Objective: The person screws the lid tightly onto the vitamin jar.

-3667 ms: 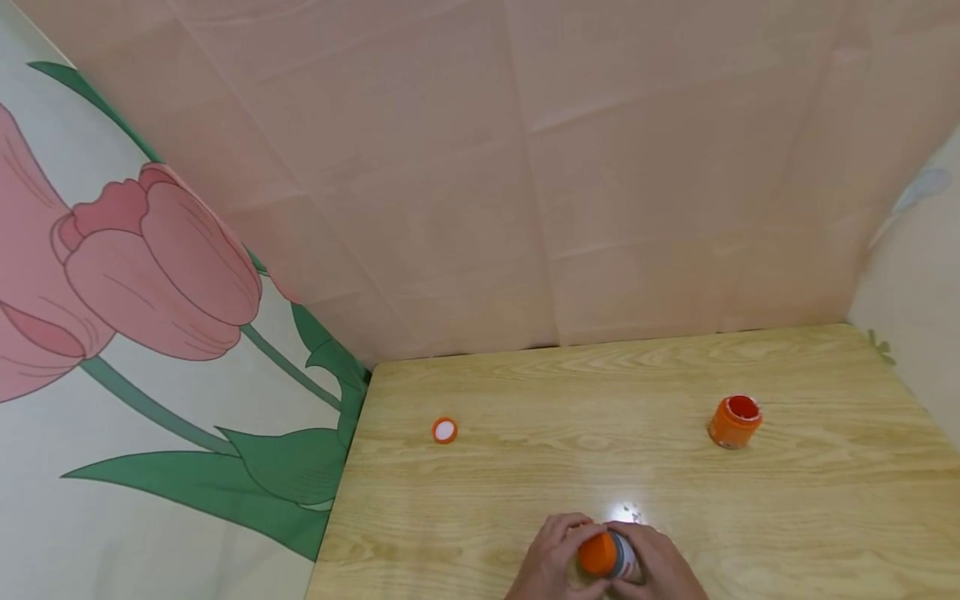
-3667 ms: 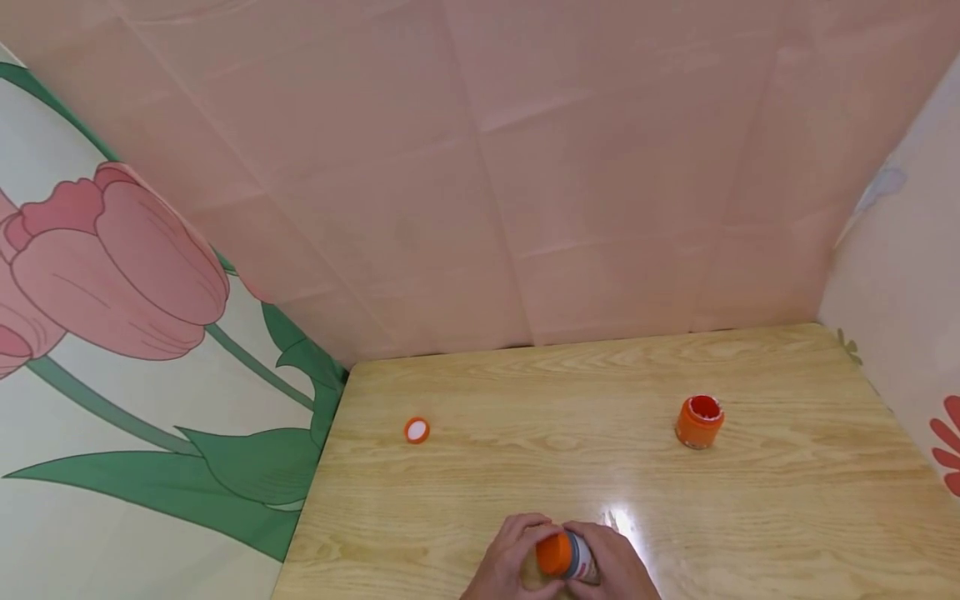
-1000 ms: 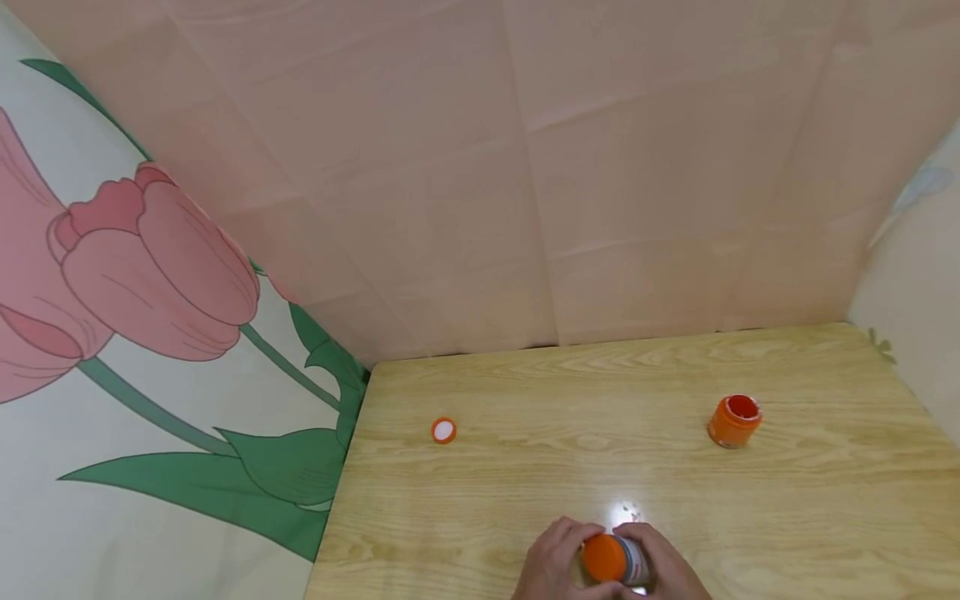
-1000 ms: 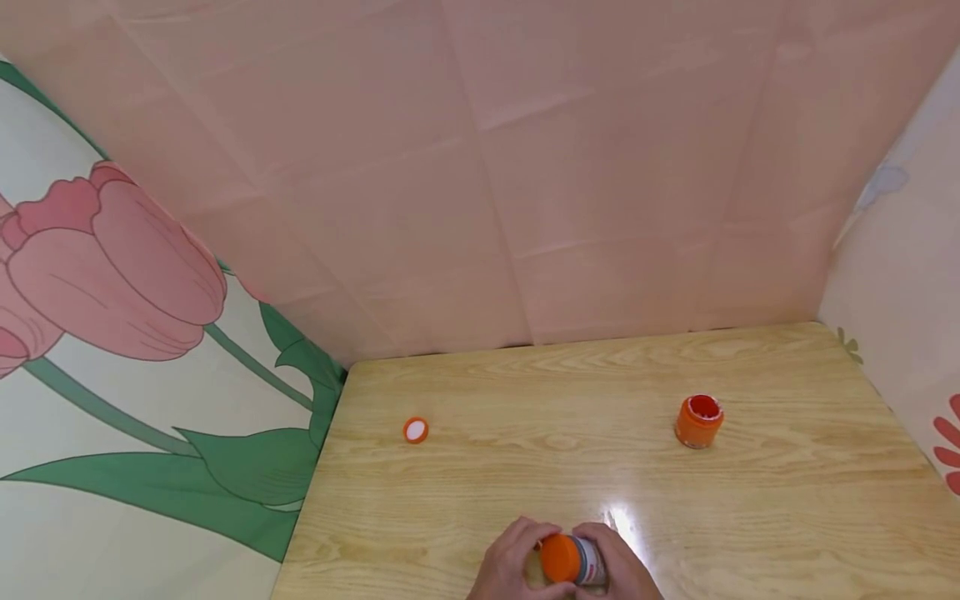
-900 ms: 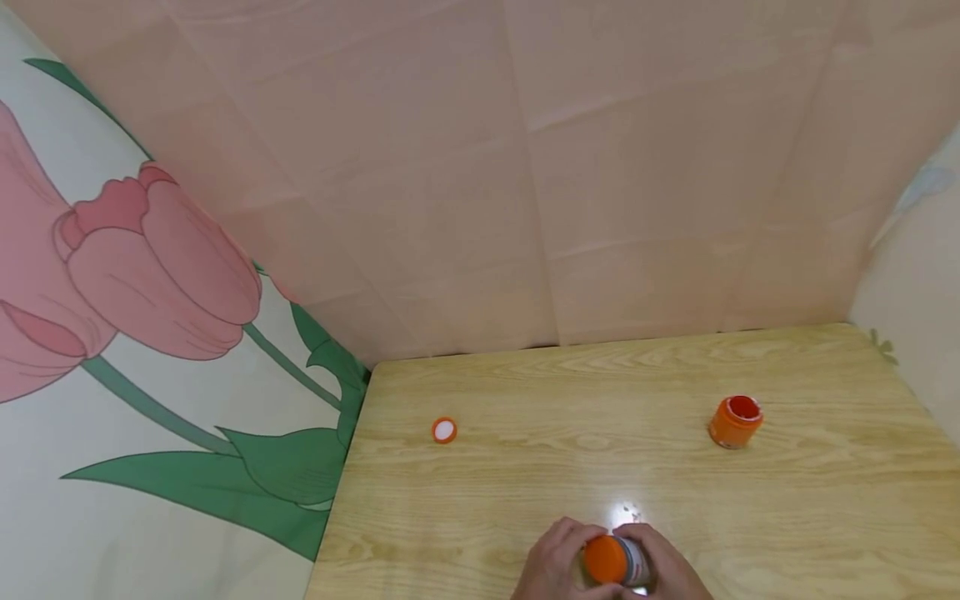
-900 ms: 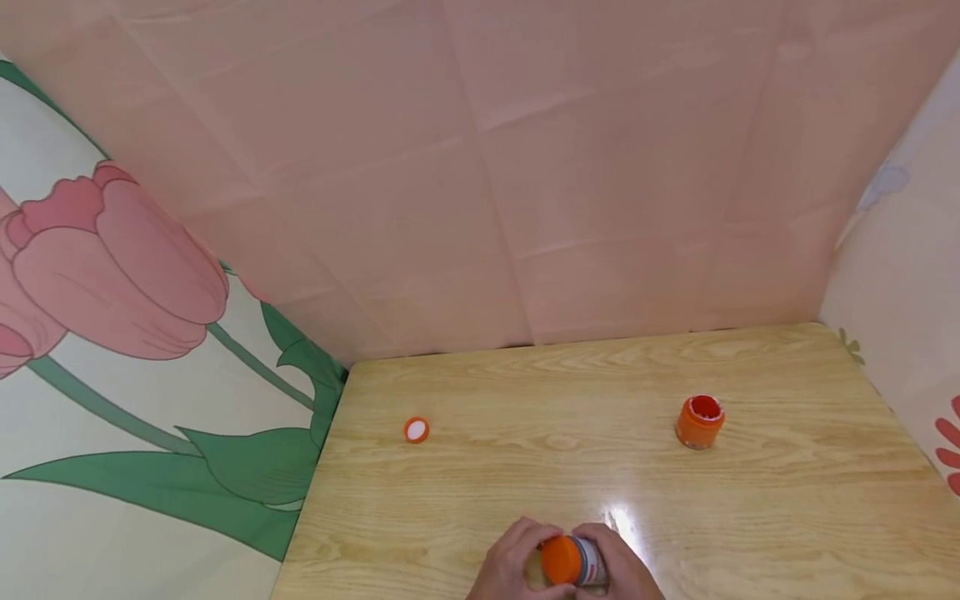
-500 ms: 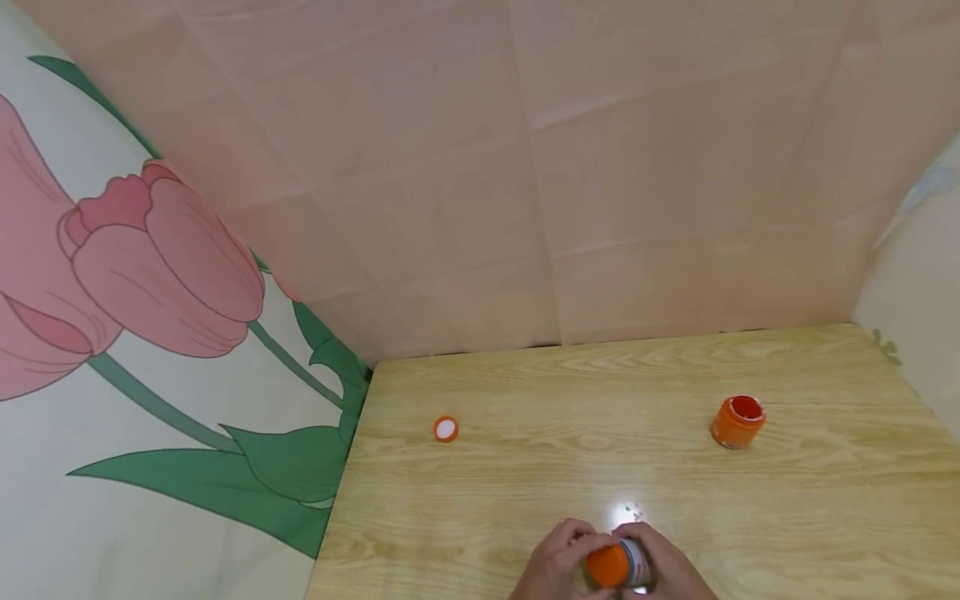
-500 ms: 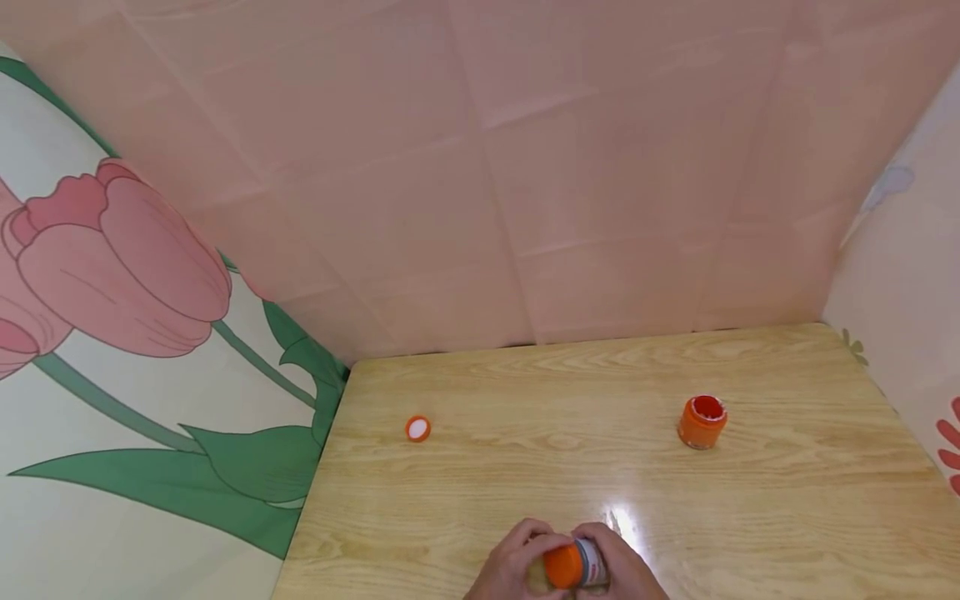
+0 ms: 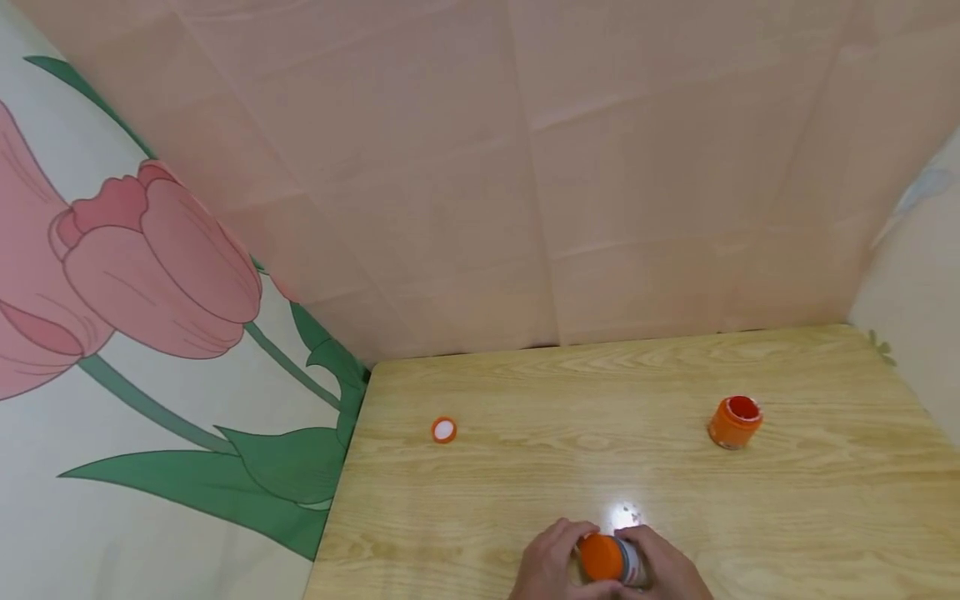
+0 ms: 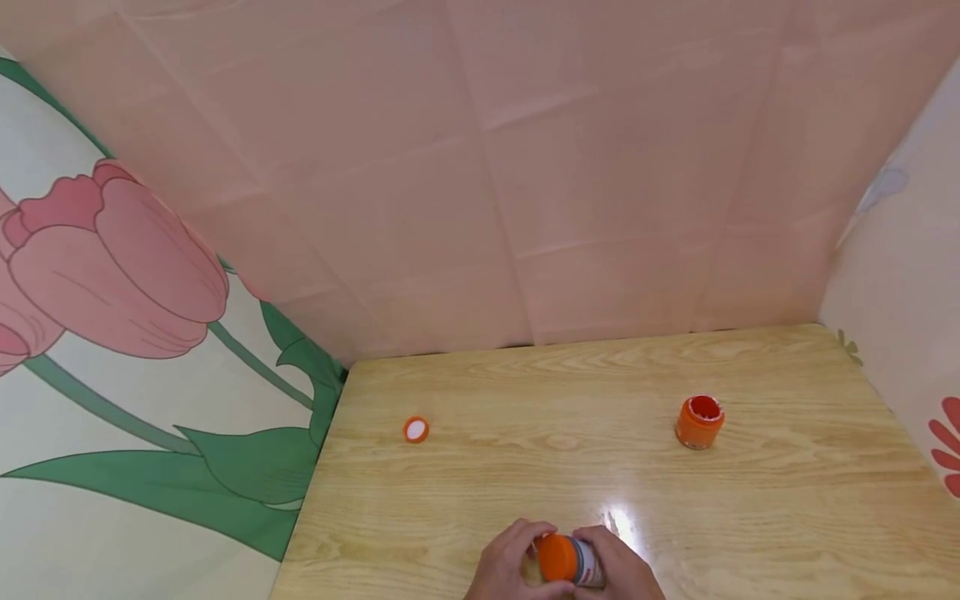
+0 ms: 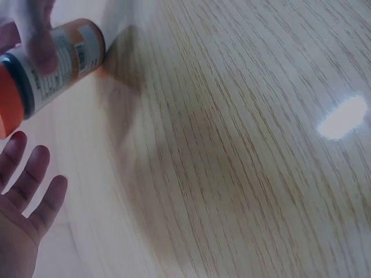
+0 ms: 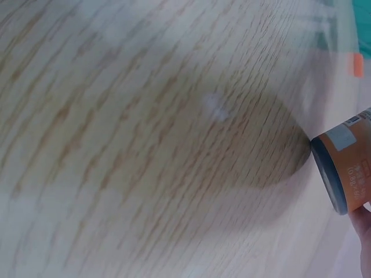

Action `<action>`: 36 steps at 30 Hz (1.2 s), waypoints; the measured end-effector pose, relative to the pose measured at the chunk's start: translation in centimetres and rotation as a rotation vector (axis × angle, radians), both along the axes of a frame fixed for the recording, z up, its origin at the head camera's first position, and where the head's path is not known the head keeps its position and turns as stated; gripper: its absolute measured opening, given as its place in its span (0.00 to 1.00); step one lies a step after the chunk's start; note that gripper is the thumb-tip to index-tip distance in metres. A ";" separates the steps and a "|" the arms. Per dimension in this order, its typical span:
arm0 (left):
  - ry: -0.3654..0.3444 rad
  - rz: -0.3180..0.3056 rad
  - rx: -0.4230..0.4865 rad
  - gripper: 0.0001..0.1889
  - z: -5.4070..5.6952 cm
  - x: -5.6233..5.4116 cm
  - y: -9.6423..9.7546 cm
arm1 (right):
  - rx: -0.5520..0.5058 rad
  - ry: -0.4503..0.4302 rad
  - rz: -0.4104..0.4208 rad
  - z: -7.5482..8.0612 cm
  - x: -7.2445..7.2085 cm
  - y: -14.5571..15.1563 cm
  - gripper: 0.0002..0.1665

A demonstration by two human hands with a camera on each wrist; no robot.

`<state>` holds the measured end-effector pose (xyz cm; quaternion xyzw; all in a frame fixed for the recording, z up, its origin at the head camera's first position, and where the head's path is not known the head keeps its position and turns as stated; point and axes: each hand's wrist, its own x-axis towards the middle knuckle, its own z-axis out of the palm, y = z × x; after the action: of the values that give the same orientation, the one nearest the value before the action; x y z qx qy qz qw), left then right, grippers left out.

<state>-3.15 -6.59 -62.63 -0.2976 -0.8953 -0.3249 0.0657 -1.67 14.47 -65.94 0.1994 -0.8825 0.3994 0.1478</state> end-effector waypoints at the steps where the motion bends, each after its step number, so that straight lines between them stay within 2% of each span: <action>1: -0.006 0.001 -0.002 0.30 0.0 0.0 0.0 | 0.002 -0.006 -0.004 0.0 0.0 0.0 0.41; 5: 0.037 -0.027 -0.008 0.29 0.1 -0.1 0.0 | -0.008 -0.034 -0.013 -0.4 -0.1 0.0 0.41; 11: 0.102 -0.125 0.004 0.30 0.1 -0.4 0.1 | -0.056 -0.039 -0.017 -0.5 -0.1 0.1 0.42; 14: 0.079 -0.167 0.021 0.30 0.1 -0.5 0.1 | -0.085 -0.032 0.011 -0.3 -0.2 0.2 0.42; 18: 0.029 -0.186 0.040 0.30 0.2 -0.5 0.1 | -0.111 -0.037 0.045 0.0 -0.3 0.3 0.42; 22: 0.027 -0.164 0.032 0.31 0.3 -0.4 0.2 | -0.113 -0.088 0.020 0.1 -0.1 0.3 0.41; 26: 0.057 -0.095 0.002 0.34 0.3 -0.2 0.4 | -0.067 -0.132 -0.036 0.2 0.2 0.1 0.41; 28: 0.048 -0.055 -0.010 0.35 0.3 -0.1 0.5 | -0.036 -0.140 -0.051 0.3 0.2 0.0 0.41; 32: -0.020 -0.012 -0.004 0.34 0.4 -0.1 0.5 | 0.013 -0.080 -0.070 0.4 0.2 -0.2 0.42; 36: -0.030 -0.026 0.010 0.30 0.5 -0.2 0.4 | 0.022 -0.057 -0.102 0.3 0.3 -0.5 0.41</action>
<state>-3.31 -6.21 -62.18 -0.3041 -0.8906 -0.3346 0.0492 -1.36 13.96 -65.60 0.1444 -0.8997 0.3873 0.1406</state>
